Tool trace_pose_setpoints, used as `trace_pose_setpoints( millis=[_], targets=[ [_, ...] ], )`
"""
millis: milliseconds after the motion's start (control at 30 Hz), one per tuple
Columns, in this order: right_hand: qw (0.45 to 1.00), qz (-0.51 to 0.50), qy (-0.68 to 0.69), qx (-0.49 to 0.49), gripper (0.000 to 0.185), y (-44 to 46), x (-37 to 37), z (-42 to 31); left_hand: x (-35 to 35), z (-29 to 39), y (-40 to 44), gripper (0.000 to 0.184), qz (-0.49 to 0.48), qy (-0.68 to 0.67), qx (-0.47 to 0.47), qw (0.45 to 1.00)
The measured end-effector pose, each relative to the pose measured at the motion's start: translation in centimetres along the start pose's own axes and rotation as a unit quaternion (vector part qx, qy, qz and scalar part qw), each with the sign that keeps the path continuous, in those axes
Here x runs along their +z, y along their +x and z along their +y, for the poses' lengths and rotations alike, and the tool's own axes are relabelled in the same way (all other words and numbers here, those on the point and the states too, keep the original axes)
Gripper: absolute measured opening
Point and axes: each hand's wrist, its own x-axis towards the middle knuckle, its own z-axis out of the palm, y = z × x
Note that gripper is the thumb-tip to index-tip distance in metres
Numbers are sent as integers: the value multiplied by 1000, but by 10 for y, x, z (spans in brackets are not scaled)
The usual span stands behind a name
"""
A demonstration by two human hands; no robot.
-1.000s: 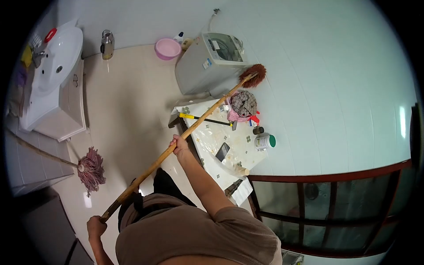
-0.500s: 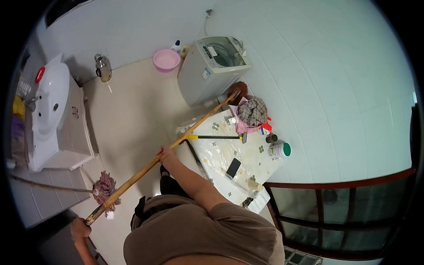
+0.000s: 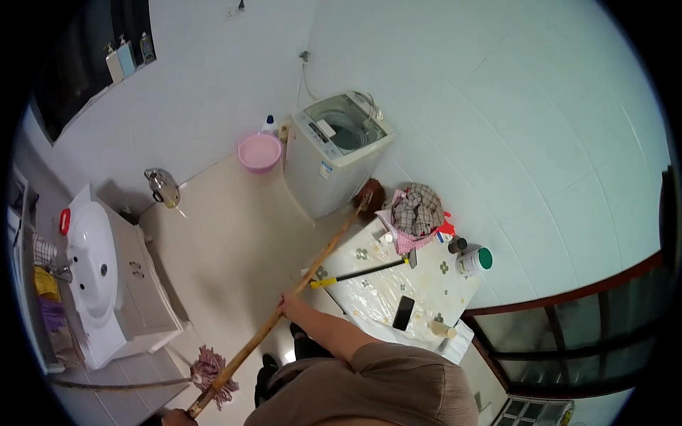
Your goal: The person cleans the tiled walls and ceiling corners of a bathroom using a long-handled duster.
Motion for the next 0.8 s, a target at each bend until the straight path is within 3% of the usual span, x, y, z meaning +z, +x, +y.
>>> trace_pose_setpoints(
  millis=[33, 133, 167, 233, 333, 367, 400, 433, 467, 500, 633, 700, 733, 800],
  targets=[
    [1000, 5, -3, -7, 23, 8, 7, 3, -2, 3, 5, 27, -16, -6, 16, 1000],
    [981, 37, 186, 51, 22, 43, 38, 32, -1, 18, 22, 27, -41, -41, 60, 997],
    [945, 67, 287, 144, 17, 53, 41, 33, 1, 23, 29, 27, -48, -50, 79, 994],
    [891, 97, 379, 230, 34, 52, 45, 24, 7, 32, 41, 26, -61, -80, 111, 989],
    [917, 79, 348, 181, 30, 14, 40, -12, 12, 40, 58, 26, -68, -119, 149, 979],
    [978, 57, 173, 97, 18, -11, 33, -35, 15, 41, 64, 26, -69, -130, 159, 976],
    [999, 34, -8, 10, 15, -25, 30, -53, 14, 40, 71, 26, -69, -143, 164, 973],
    [999, 42, -9, 7, 15, -10, 44, -48, 16, 39, 77, 26, -65, -150, 175, 971],
    [929, 142, 288, 186, 17, 8, 63, -46, 17, 36, 85, 26, -63, -159, 181, 968],
    [733, 218, 548, 337, 28, 20, 77, -41, 19, 32, 91, 26, -60, -168, 187, 966],
    [748, 225, 505, 367, 28, 22, 99, -38, 28, 11, 122, 26, -43, -203, 196, 958],
    [637, 260, 622, 373, 26, 46, 111, -3, 34, 1, 137, 26, -35, -219, 194, 956],
    [639, 268, 620, 368, 26, 32, 106, -19, 37, -4, 144, 26, -32, -226, 193, 954],
    [801, 172, 496, 288, 29, -10, 100, -60, 45, -11, 157, 25, -29, -239, 193, 951]
  ],
)
